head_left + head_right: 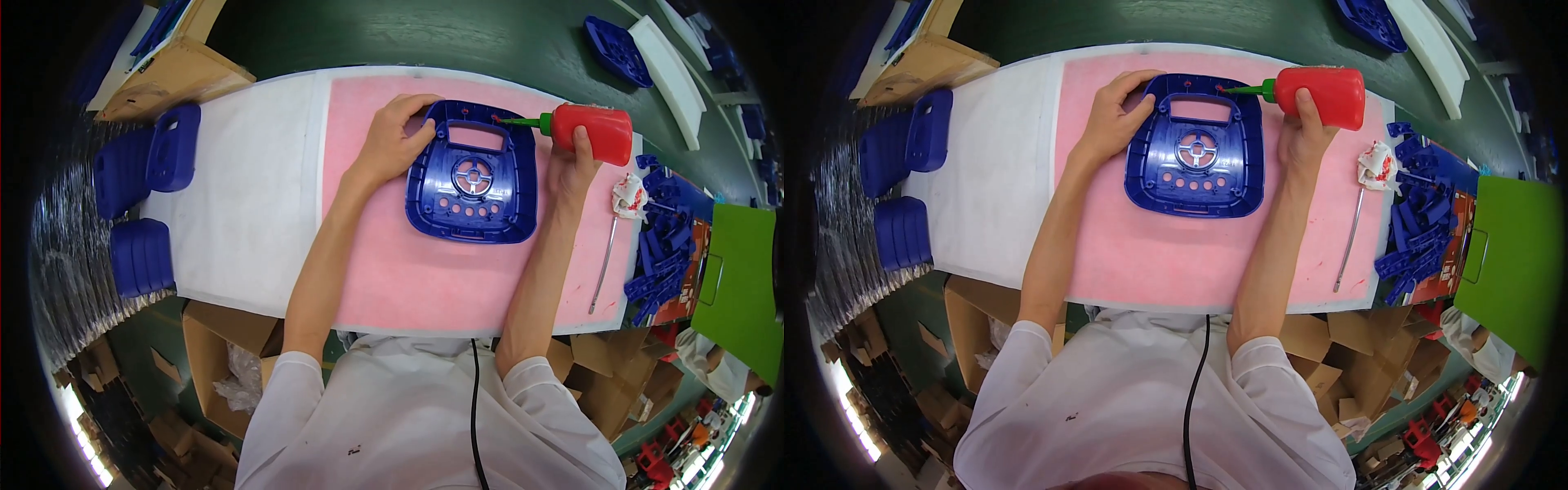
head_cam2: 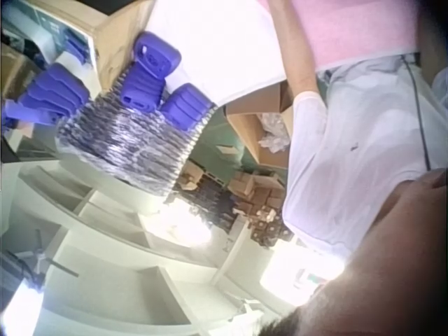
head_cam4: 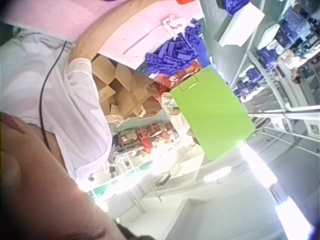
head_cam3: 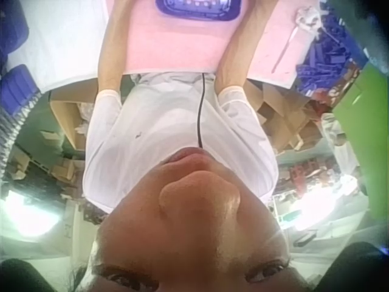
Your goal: The person applies glue from a glue bottle to a blue plastic shell, then attaches a handle piece to the shell.
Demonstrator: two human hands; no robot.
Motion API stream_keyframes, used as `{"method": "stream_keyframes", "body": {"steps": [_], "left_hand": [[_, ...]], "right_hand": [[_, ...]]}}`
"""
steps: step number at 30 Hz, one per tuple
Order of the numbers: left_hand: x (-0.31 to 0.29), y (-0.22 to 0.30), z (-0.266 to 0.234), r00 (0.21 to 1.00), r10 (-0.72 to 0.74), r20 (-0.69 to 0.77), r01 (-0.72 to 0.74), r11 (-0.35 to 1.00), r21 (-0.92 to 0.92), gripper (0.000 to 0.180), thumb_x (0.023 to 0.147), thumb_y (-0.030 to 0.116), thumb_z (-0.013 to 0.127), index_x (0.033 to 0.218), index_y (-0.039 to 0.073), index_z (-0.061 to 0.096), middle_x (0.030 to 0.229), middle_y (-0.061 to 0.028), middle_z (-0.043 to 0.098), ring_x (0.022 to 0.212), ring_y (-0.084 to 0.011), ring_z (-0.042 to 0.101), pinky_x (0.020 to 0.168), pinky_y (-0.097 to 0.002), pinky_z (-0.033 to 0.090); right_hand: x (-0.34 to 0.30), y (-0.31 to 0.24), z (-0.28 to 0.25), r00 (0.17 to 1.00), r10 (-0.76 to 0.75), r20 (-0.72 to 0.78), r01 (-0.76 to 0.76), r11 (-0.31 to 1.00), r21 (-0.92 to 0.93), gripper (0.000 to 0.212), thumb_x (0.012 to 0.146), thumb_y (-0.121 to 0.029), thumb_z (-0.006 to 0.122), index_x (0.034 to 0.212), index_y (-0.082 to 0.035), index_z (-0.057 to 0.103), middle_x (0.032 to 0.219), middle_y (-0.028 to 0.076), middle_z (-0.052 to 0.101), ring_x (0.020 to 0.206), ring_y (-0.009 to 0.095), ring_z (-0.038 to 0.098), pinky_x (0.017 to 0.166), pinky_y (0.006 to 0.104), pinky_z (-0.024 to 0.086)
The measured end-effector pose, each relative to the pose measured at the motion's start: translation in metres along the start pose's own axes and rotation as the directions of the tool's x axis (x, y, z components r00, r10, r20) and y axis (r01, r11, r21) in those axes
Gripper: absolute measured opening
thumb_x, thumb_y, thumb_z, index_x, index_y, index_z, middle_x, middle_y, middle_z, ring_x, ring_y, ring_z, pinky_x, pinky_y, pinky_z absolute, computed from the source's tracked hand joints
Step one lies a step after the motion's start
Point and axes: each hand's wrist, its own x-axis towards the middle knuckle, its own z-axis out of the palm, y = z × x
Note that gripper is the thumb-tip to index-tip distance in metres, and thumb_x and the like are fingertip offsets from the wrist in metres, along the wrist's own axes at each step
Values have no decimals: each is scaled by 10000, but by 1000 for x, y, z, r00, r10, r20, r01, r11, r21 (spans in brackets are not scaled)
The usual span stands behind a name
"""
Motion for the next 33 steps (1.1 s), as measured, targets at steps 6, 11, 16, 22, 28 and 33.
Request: {"method": "stream_keyframes", "body": {"steps": [6,11,16,22,28,33], "left_hand": [[1,0,-2,1000,-6,-2,6,1000,-6,308,839,10,591,1147,10,616,1084,-118,636,1016,-209,609,930,-306,459],[1,0,-2,998,26,-50,-27,999,-25,295,811,68,599,1098,7,626,1037,-157,638,955,-270,631,881,-341,491],[4,8,9,999,10,-35,-11,999,-30,317,803,46,609,1117,1,616,1073,-157,636,970,-268,626,896,-337,483],[-3,-6,-1,1000,-20,-15,19,998,-67,339,799,7,601,1137,20,626,1060,-127,651,992,-224,617,917,-320,464],[1,-7,-3,996,-49,75,58,990,-129,336,727,-37,548,1053,-9,623,994,-104,639,949,-205,611,912,-306,461],[6,-3,-6,995,9,97,4,991,-132,368,674,-36,526,1030,-16,616,986,-106,634,957,-199,604,919,-302,457]], "right_hand": [[-1,1,6,999,31,12,-30,998,-57,619,794,-46,714,1324,-73,397,1237,117,515,1156,275,534,982,437,471],[1,5,8,995,42,-94,-25,985,172,586,801,-213,748,1281,-57,449,1178,121,556,1095,281,569,945,414,491],[9,-22,-26,962,115,-247,8,895,446,661,802,-554,651,1194,-39,513,1049,135,607,974,255,601,822,370,511],[-3,-53,-27,792,480,-378,-595,744,-304,583,833,-548,614,1077,-20,571,785,70,625,603,174,611,518,299,482],[-19,-96,-31,945,275,-177,-64,-375,-925,722,827,-635,537,1049,46,635,936,245,677,812,373,676,729,426,518],[38,-185,-81,999,27,27,37,-587,-809,287,857,-342,575,923,-106,724,836,158,696,791,338,678,715,443,535]]}}
